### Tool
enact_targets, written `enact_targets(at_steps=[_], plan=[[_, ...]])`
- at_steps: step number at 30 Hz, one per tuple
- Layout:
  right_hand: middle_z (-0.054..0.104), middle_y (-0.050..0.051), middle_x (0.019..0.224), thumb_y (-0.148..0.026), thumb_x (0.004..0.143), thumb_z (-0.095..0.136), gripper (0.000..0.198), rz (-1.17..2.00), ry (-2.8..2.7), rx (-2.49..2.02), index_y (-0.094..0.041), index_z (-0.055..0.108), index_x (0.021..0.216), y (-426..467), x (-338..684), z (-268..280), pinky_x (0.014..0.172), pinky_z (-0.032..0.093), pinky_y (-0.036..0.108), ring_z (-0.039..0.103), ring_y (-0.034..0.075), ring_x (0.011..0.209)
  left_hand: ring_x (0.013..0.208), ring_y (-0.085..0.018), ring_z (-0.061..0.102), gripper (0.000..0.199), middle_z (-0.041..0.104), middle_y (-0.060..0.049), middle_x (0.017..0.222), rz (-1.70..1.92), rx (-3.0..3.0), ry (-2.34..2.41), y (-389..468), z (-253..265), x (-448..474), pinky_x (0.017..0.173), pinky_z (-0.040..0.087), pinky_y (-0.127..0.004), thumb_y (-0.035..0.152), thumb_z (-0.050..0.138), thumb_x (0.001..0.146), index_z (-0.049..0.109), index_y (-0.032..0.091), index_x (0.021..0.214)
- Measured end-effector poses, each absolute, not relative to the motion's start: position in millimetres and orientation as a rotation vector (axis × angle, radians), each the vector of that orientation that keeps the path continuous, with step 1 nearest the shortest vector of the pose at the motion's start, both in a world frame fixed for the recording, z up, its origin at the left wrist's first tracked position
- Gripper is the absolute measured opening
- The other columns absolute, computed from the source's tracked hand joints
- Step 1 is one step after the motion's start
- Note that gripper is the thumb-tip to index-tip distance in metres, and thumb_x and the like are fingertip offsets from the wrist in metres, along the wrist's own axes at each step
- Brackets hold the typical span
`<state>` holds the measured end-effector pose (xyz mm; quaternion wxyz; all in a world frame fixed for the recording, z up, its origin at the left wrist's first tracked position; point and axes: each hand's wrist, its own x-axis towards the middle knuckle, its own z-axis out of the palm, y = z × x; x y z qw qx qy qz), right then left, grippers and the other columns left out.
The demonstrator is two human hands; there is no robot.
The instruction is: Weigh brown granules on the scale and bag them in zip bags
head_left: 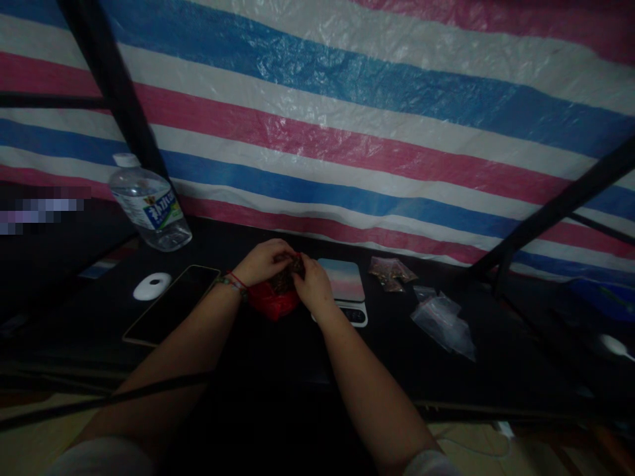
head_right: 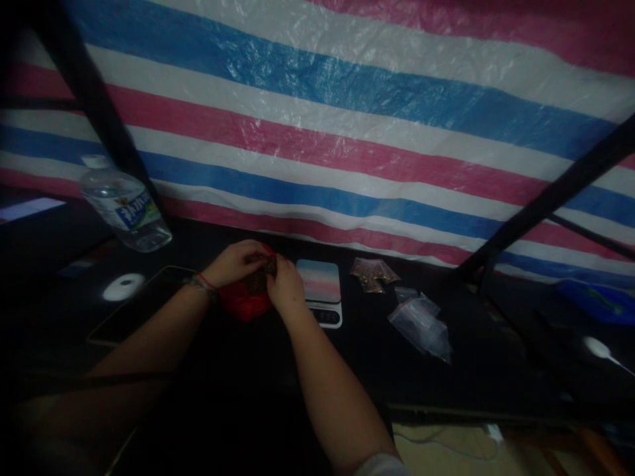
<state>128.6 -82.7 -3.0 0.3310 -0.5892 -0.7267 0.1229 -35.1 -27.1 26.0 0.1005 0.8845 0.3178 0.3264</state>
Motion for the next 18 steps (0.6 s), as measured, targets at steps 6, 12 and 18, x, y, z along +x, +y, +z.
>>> enact_targets(at_steps=[6,12,18], plan=[[0.057,0.017,0.124,-0.020,0.080,0.056,0.058,0.327,-1.892,-1.562,-0.008,0.043,0.136,-81.6,129.7,-4.2,0.100,0.041,0.037,0.052,0.025,0.116,0.094,-0.019,0.061,0.026,0.067,-0.006,0.100,0.961,2.596,0.953,-31.2,28.6,-34.8,0.086,0.048,-0.032,0.023,0.047,0.084,0.065,0.018,0.103],[0.057,0.015,0.123,-0.021,0.080,0.055,0.056,0.341,-1.873,-1.568,-0.013,0.044,0.134,-80.8,129.9,-4.5,0.099,0.041,0.038,0.052,0.024,0.116,0.091,-0.018,0.063,0.028,0.069,-0.005,0.099,0.911,2.583,0.968,-31.5,27.6,-35.6,0.085,0.048,-0.032,0.026,0.046,0.085,0.066,0.019,0.104],[0.058,0.013,0.121,-0.021,0.080,0.056,0.053,0.339,-1.870,-1.561,-0.013,0.047,0.132,-80.9,129.7,-3.5,0.099,0.042,0.036,0.052,0.023,0.114,0.095,-0.019,0.062,0.029,0.068,-0.005,0.101,0.912,2.584,0.960,-29.4,25.0,-35.8,0.087,0.048,-0.033,0.022,0.045,0.085,0.065,0.018,0.105]])
